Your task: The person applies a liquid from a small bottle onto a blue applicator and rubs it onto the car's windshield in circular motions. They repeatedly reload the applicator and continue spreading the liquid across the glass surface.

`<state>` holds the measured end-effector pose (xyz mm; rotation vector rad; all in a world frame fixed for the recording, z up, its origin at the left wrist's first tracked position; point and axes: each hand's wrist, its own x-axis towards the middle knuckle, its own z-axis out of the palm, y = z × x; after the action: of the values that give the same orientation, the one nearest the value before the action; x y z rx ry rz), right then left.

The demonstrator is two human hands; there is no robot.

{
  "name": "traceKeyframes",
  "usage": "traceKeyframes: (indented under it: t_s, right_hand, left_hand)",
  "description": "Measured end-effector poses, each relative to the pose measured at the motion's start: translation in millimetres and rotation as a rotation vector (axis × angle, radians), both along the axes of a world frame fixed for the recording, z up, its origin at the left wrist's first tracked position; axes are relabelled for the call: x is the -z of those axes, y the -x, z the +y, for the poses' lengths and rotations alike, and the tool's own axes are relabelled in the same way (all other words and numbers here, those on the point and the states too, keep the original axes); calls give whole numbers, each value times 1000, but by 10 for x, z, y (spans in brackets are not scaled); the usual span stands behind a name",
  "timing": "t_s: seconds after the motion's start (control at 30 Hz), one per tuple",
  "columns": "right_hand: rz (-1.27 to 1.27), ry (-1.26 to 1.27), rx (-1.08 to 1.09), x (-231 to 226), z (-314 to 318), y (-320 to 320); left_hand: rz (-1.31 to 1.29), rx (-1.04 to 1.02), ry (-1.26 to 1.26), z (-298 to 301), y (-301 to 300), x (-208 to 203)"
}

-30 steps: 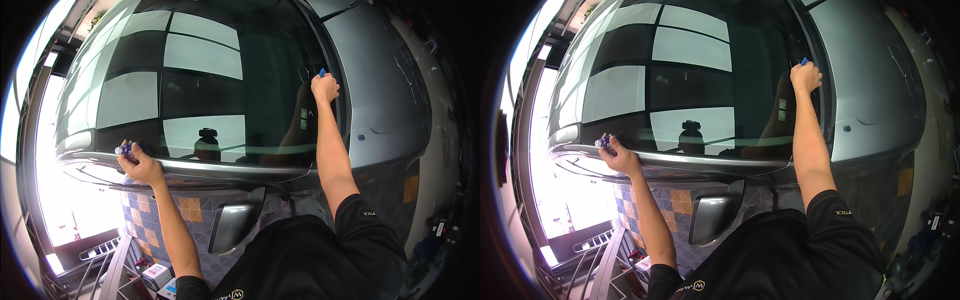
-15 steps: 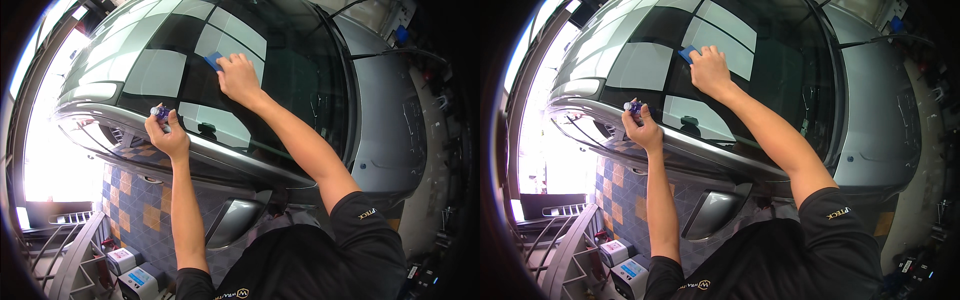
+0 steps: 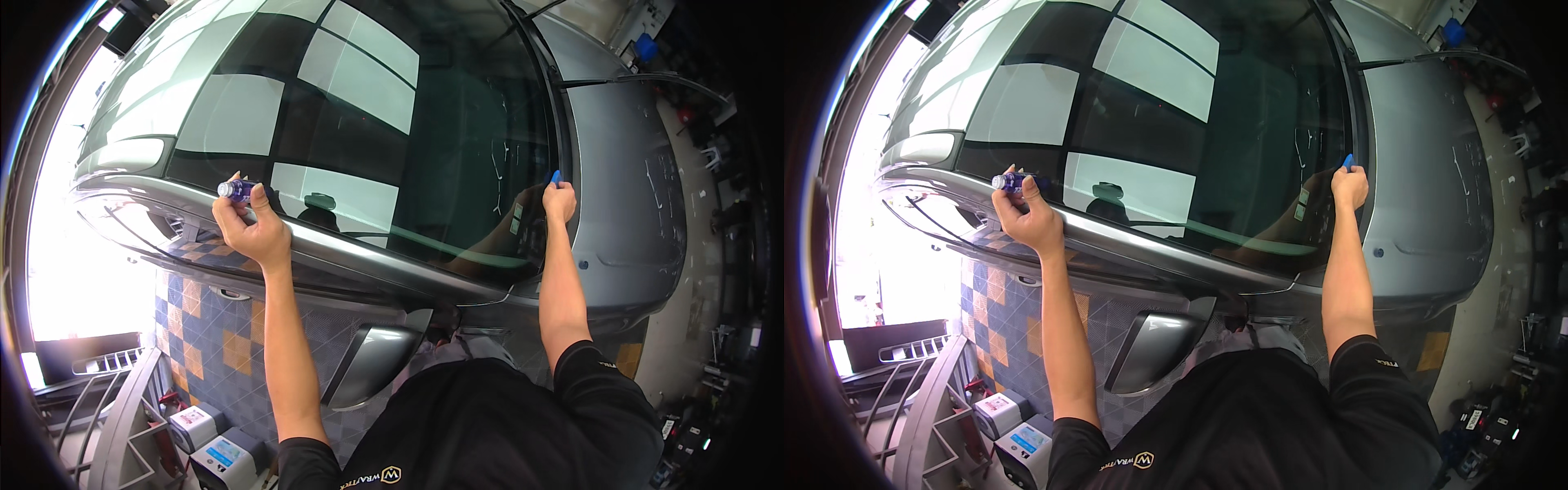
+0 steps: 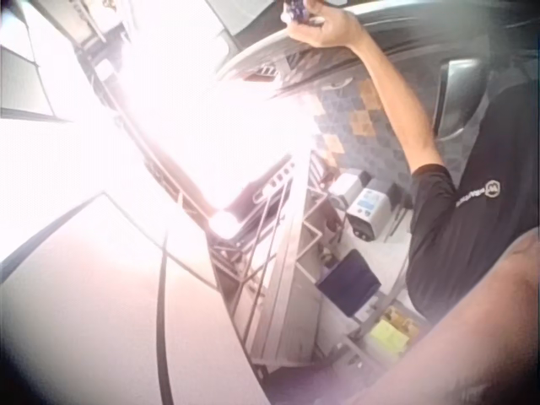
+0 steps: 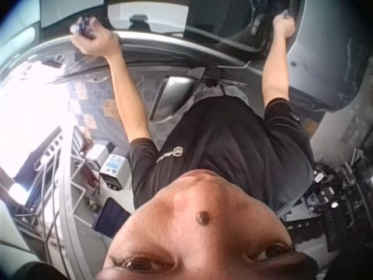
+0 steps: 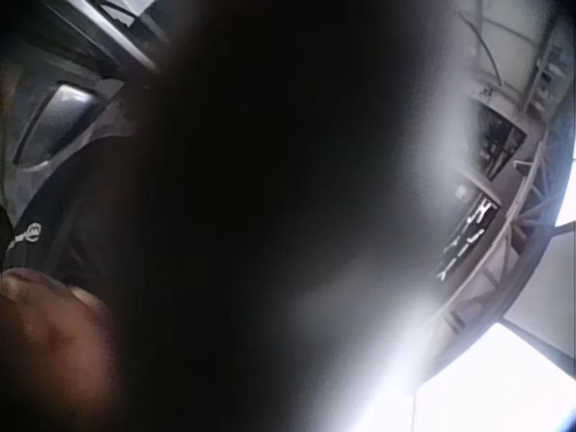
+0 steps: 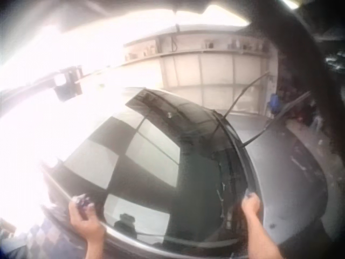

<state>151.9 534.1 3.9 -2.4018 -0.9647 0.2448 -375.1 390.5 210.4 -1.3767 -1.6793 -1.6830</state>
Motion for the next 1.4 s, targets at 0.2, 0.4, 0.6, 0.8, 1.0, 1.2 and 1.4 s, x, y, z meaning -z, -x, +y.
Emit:
traceKeyframes:
  t_s: [0.2, 0.4, 0.6, 0.8, 1.0, 1.2, 1.4]
  right_hand:
    - [-94, -325, -270, -857, 254, 1407]
    - [-66, -795, -1002, -2219, -289, 4013]
    - [-213, -974, -1530, -2602, -16, 4498]
    - [-139, -581, -948, -2698, 1712, 3717]
    - [-21, -1057, -1984, -2862, 165, 5101]
    - [-285, -885, -1356, -3052, 1610, 4763]
    - [-234, -1111, -1712, -2968, 514, 5242]
  left_hand:
    - [12, 11, -32, -16, -23, -33]
    - [-12, 65, -80, 7, 28, 33]
    - [-151, 72, -99, -56, 107, 35]
    - [-104, 92, -126, 38, -115, -100]
    - [-126, 81, -135, -129, 109, 67]
    - [-159, 148, -148, -41, -53, -19]
    - [-72, 62, -186, -44, 81, 32]
